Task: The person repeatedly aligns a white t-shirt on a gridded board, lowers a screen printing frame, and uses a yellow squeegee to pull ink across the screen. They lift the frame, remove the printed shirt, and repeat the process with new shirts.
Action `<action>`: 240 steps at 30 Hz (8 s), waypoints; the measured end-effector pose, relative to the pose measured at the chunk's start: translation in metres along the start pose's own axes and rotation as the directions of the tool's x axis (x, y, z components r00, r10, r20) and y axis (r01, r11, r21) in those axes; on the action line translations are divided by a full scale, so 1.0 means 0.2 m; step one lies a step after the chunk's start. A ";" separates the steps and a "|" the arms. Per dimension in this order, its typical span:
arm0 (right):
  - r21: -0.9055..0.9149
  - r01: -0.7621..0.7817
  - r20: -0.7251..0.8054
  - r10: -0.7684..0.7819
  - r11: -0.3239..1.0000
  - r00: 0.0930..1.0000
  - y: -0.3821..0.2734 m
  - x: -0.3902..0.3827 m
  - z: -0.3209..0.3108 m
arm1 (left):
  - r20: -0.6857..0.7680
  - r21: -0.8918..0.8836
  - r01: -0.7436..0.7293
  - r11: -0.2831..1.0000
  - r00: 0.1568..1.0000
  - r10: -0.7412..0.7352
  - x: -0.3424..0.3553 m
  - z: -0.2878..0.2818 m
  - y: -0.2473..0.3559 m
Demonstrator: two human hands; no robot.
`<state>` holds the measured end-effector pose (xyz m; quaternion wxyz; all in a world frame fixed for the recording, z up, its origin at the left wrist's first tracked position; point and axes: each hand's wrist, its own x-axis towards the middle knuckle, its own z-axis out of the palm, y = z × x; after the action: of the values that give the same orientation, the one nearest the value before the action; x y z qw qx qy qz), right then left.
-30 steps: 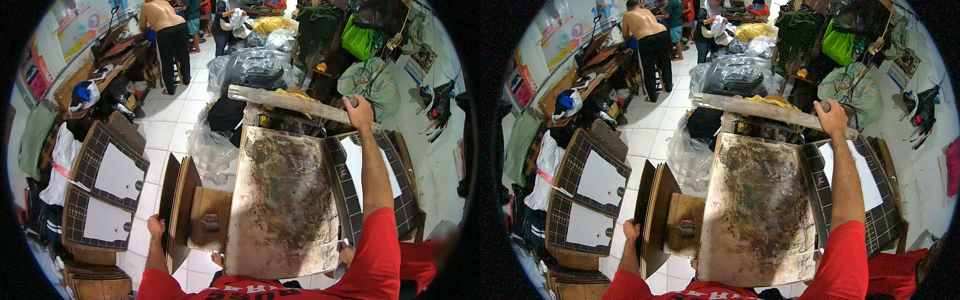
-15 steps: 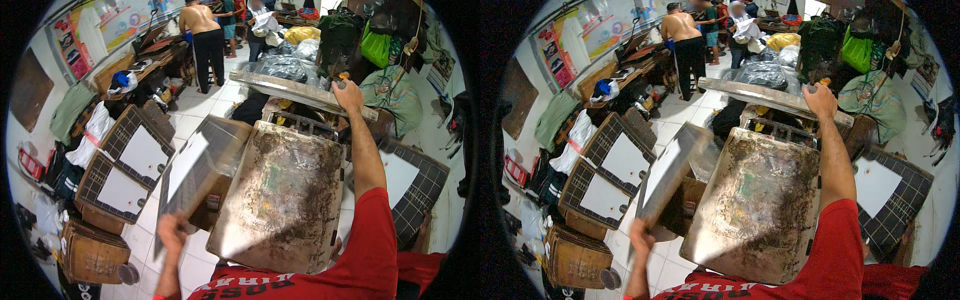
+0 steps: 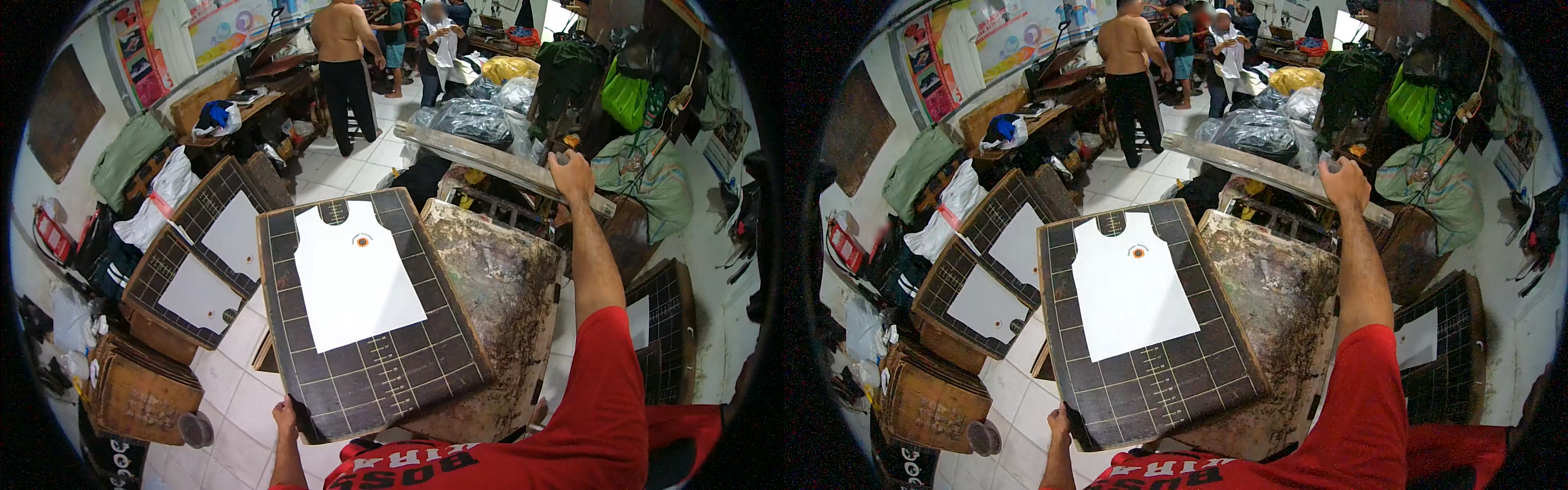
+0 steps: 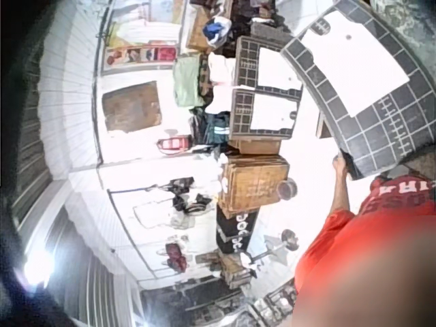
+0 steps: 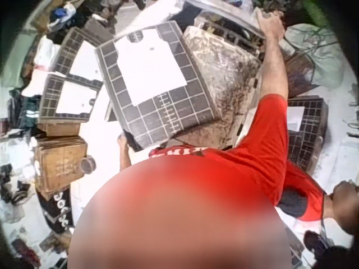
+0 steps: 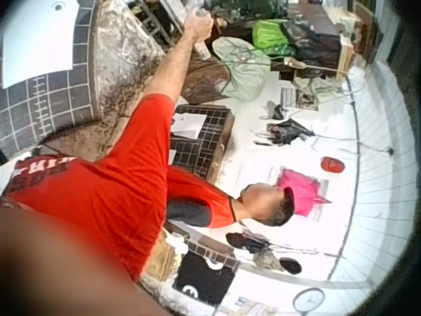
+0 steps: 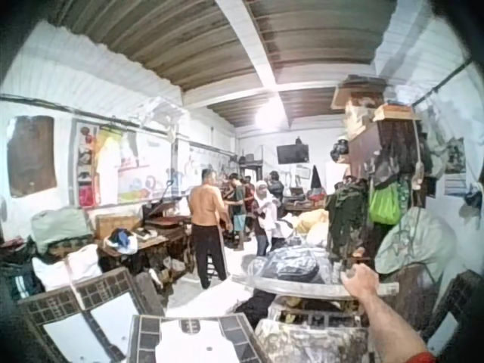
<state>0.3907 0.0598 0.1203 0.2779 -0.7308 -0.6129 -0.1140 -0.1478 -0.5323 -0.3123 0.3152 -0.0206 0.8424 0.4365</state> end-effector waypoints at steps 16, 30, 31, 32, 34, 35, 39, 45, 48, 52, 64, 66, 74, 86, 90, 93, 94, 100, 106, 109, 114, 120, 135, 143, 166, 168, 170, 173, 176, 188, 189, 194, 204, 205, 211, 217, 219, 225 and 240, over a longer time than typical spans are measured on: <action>-0.038 0.017 -0.099 -0.021 0.999 0.995 0.05 -0.15 0.09 | -0.001 0.619 -0.521 0.588 0.747 0.664 0.16 -0.03 1.01; -0.101 0.002 -0.142 -0.016 0.995 0.990 0.12 -0.13 0.16 | 0.758 0.399 -0.824 0.402 0.543 0.362 -0.17 0.57 0.65; -0.087 0.022 -0.147 -0.035 0.996 0.989 0.13 -0.11 0.17 | 0.762 0.353 -0.816 0.458 0.535 0.365 -0.19 0.57 0.65; -0.071 0.051 -0.157 -0.062 0.996 0.986 0.14 -0.09 0.17 | 0.759 0.340 -0.826 0.449 0.523 0.388 -0.20 0.56 0.65; -0.079 0.044 -0.154 -0.056 0.996 0.987 0.15 -0.05 0.17 | 0.736 0.346 -0.839 0.420 0.520 0.433 -0.23 0.55 0.66; -0.080 0.054 -0.157 -0.066 0.995 0.985 0.15 -0.03 0.17 | 0.730 0.359 -0.816 0.453 0.548 0.409 -0.24 0.55 0.67; -0.087 0.047 -0.140 -0.059 0.995 0.988 0.12 0.00 0.13 | 0.732 0.366 -0.810 0.458 0.554 0.396 -0.27 0.60 0.74; 0.079 0.035 -0.176 -0.020 0.996 0.984 0.01 0.01 0.03 | 0.723 0.420 -0.807 0.416 0.574 0.384 -0.28 0.67 0.81; 0.068 0.037 -0.163 -0.025 0.997 0.986 -0.02 0.02 -0.01 | 0.720 0.432 -0.789 0.436 0.593 0.360 -0.29 0.68 0.84; 0.048 0.053 -0.183 -0.044 0.997 0.982 -0.04 0.04 -0.02 | 0.722 0.474 -0.756 0.452 0.627 0.292 -0.27 0.71 0.86; 0.038 -0.008 -0.115 0.013 0.999 0.993 -0.08 0.08 -0.07 | 0.678 0.615 -0.721 0.321 0.690 0.252 -0.20 0.78 0.83; 0.034 -0.020 -0.117 0.024 0.999 0.993 -0.09 0.08 -0.08 | 0.693 0.611 -0.736 0.291 0.675 0.254 -0.17 0.80 0.80; -0.012 0.065 -0.119 -0.065 0.998 0.991 0.06 -0.19 0.10 | 0.745 0.159 -0.904 0.397 0.373 0.552 -0.27 1.14 1.32; 0.208 0.266 0.140 -0.298 0.941 0.944 0.39 -1.48 0.80 | 0.671 -0.341 0.381 0.859 0.739 -0.062 -0.43 1.91 1.66; 0.297 0.210 0.358 -0.313 0.931 0.880 0.50 -1.43 0.98 | 0.342 0.097 -0.795 0.598 0.591 0.730 -0.37 1.95 1.34; 0.322 0.184 0.365 -0.301 0.929 0.881 0.55 -1.29 1.06 | 0.557 0.141 -0.984 -0.111 -0.014 0.830 -0.38 1.97 1.27; 0.317 0.179 0.366 -0.295 0.931 0.883 0.55 -1.25 1.08 | 0.630 0.145 -0.934 -0.326 -0.167 0.758 -0.38 1.97 1.27; 0.335 0.189 0.199 -0.265 0.923 0.943 0.53 -0.96 1.25 | 0.668 0.218 -0.939 -0.264 -0.054 0.742 -0.39 2.01 1.24; 0.328 0.189 0.349 -0.305 0.926 0.886 0.53 -1.12 1.12 | 0.706 0.248 -0.935 -0.253 -0.004 0.709 -0.38 2.01 1.23; 0.358 0.202 0.404 -0.346 0.912 0.847 0.57 -1.15 1.07 | 0.698 0.223 -0.945 -0.238 -0.016 0.716 -0.39 2.01 1.24; 0.288 0.222 0.257 -0.299 0.931 0.919 0.58 -0.92 1.30 | 0.691 0.219 -0.943 -0.251 -0.032 0.723 -0.37 2.01 1.23; 0.276 0.231 0.286 -0.310 0.933 0.907 0.55 -1.19 1.13 | 0.657 0.212 -0.944 -0.253 -0.054 0.752 -0.37 2.03 1.21; 0.368 0.122 0.448 -0.291 0.922 0.846 0.57 -1.21 0.92 | 0.665 0.018 -0.953 -0.303 -0.215 0.715 -0.42 1.95 1.56; 0.287 0.102 0.455 -0.229 0.952 0.861 0.61 -0.80 1.16 | 0.663 0.019 -0.961 -0.278 -0.196 0.723 -0.43 1.95 1.56; 0.192 0.233 -0.333 -0.160 0.953 0.929 0.11 -0.50 0.20 | 0.295 -0.087 -0.861 -0.501 -0.503 0.813 -0.81 1.66 2.52; 0.156 0.242 -0.334 -0.179 0.958 0.925 0.07 -0.36 0.13 | 0.268 -0.081 -0.912 -0.401 -0.408 0.873 -0.58 1.55 2.49; 0.126 0.214 -0.312 -0.166 0.969 0.936 0.05 -0.25 0.09 | 0.277 -0.070 -0.971 -0.228 -0.239 0.931 -0.22 1.42 2.37; 0.096 0.190 -0.286 -0.155 0.977 0.946 0.05 -0.14 0.07 | 0.309 0.051 -0.981 0.186 0.193 0.931 0.41 1.18 2.03; 0.074 0.106 -0.215 -0.088 0.992 0.973 0.08 -0.07 0.07 | 0.355 0.282 -0.758 0.588 0.652 0.670 0.88 0.88 1.64; 0.043 -0.002 -0.090 0.006 0.999 0.996 0.08 0.08 0.03 | 0.353 0.263 -0.868 0.422 0.493 0.795 0.92 0.65 1.26; 0.055 -0.023 -0.074 0.027 0.998 0.997 0.08 0.08 0.03 | 0.333 0.289 -0.851 0.440 0.520 0.787 0.90 0.65 1.28; -0.001 -0.030 -0.083 0.030 1.000 0.996 0.10 0.09 0.03 | 0.347 0.120 -0.777 0.618 0.616 0.707 0.94 0.62 1.34; -0.027 -0.035 -0.085 0.032 0.999 0.996 0.03 0.09 0.00 | 0.165 0.558 -0.756 0.342 0.505 0.847 0.74 0.36 1.80; -0.021 -0.039 -0.072 0.037 0.999 0.997 0.03 0.10 -0.01 | 0.082 0.464 -0.765 0.447 0.540 0.838 0.63 0.30 1.88; 0.042 -0.004 -0.011 0.004 0.999 1.000 0.01 0.17 -0.06 | -0.002 0.251 -0.949 0.191 0.197 0.980 -0.16 0.08 1.65; 0.049 0.005 -0.031 -0.003 0.999 1.000 0.00 0.23 -0.08 | 0.426 0.264 -0.963 -0.046 0.074 0.902 -0.93 0.28 0.72; 0.040 0.010 -0.044 -0.008 0.999 0.999 -0.01 0.22 -0.08 | 0.461 0.220 -0.969 0.110 0.203 0.864 -0.94 0.20 0.50; 0.051 0.006 0.020 -0.007 0.999 1.000 -0.01 0.13 -0.10 | -0.245 0.462 -0.397 0.793 0.802 0.545 -0.22 -0.04 0.12; 0.023 -0.006 -0.057 0.007 1.000 0.998 0.03 -0.01 0.01 | -0.206 0.672 -0.407 0.618 0.700 0.684 0.02 -0.14 0.94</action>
<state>0.3962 0.0582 0.1151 0.3042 -0.7259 -0.6037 -0.1269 -0.2233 -0.4363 -0.1676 -0.0481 0.2426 0.9442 0.2176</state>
